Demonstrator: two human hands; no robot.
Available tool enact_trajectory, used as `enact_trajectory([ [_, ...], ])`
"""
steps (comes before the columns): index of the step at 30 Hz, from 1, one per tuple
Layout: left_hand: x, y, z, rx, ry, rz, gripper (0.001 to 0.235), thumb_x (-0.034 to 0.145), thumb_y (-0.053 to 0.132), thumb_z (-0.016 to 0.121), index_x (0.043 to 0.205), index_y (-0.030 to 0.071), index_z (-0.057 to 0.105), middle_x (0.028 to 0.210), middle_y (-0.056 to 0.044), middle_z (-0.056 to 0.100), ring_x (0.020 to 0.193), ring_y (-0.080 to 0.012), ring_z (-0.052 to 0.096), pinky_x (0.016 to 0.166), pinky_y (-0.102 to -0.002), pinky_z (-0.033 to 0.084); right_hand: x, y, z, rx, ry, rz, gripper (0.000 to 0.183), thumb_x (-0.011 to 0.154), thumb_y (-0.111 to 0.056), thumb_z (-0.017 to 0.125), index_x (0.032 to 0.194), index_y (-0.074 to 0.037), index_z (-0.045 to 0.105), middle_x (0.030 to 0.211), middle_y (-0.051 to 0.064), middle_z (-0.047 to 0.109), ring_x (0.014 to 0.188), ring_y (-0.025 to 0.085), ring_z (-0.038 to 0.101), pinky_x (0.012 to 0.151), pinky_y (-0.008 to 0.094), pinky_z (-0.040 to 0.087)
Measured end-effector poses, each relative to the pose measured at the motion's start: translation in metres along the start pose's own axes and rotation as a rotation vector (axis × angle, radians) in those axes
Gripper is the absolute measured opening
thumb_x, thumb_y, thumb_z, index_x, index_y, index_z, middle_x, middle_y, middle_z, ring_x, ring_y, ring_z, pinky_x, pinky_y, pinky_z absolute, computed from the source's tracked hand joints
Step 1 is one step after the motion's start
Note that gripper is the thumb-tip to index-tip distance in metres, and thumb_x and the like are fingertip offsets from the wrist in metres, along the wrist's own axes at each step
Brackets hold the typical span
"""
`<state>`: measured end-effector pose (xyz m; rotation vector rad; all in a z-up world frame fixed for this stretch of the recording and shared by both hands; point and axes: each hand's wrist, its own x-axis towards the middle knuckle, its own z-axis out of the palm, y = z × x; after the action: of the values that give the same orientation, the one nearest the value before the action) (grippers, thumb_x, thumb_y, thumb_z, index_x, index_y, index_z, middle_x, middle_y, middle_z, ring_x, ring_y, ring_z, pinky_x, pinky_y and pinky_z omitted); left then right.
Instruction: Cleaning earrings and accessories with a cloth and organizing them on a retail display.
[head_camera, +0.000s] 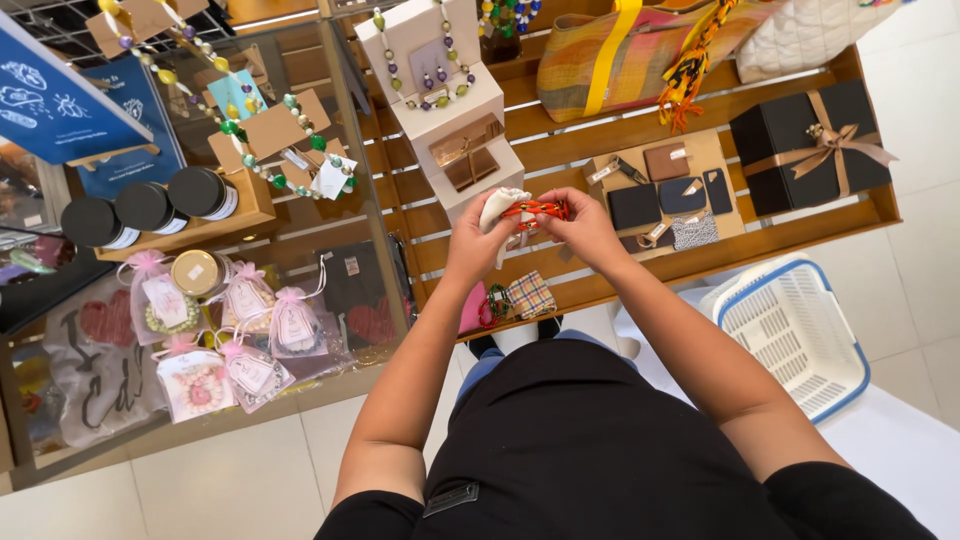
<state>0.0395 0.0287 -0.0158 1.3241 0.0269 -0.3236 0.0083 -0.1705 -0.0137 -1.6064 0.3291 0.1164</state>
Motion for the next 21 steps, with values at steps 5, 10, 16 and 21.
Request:
enact_trajectory([
  [5, -0.008, 0.02, 0.013, 0.241, 0.133, 0.012, 0.046, 0.079, 0.026, 0.086, 0.123, 0.026, 0.072, 0.103, -0.008, 0.077, 0.095, -0.0214, 0.074, 0.079, -0.037, 0.062, 0.001, -0.03, -0.006, -0.283, -0.024, -0.146, 0.041, 0.085, -0.009, 0.084, 0.124, -0.011, 0.071, 0.106, 0.007, 0.069, 0.077, 0.011, 0.069, 0.061, 0.023, 0.058],
  [10, -0.009, 0.024, 0.021, 0.411, 0.169, 0.068, 0.046, 0.081, 0.028, 0.082, 0.125, 0.027, 0.07, 0.116, -0.007, 0.075, 0.117, -0.0305, 0.068, 0.102, -0.043, 0.053, 0.021, -0.026, -0.011, -0.496, -0.068, -0.307, 0.032, 0.088, -0.016, 0.083, 0.119, -0.016, 0.077, 0.105, 0.01, 0.068, 0.088, 0.025, 0.071, 0.072, 0.033, 0.058],
  [16, -0.004, 0.01, 0.025, 0.55, 0.109, 0.222, 0.048, 0.081, 0.026, 0.084, 0.127, 0.025, 0.069, 0.118, -0.008, 0.073, 0.119, -0.034, 0.066, 0.107, -0.047, 0.05, 0.038, -0.025, -0.026, -0.102, -0.11, -0.107, 0.027, 0.088, -0.004, 0.071, 0.115, -0.002, 0.076, 0.09, 0.009, 0.067, 0.07, 0.013, 0.069, 0.059, 0.022, 0.059],
  [21, 0.002, 0.0, 0.03, 0.527, 0.172, 0.007, 0.042, 0.089, 0.036, 0.078, 0.129, 0.028, 0.07, 0.113, -0.011, 0.076, 0.116, -0.0332, 0.068, 0.101, -0.047, 0.052, 0.056, -0.024, -0.052, -0.021, -0.182, -0.043, 0.031, 0.093, -0.002, 0.064, 0.124, -0.005, 0.072, 0.08, 0.014, 0.073, 0.057, 0.008, 0.064, 0.054, 0.019, 0.054],
])
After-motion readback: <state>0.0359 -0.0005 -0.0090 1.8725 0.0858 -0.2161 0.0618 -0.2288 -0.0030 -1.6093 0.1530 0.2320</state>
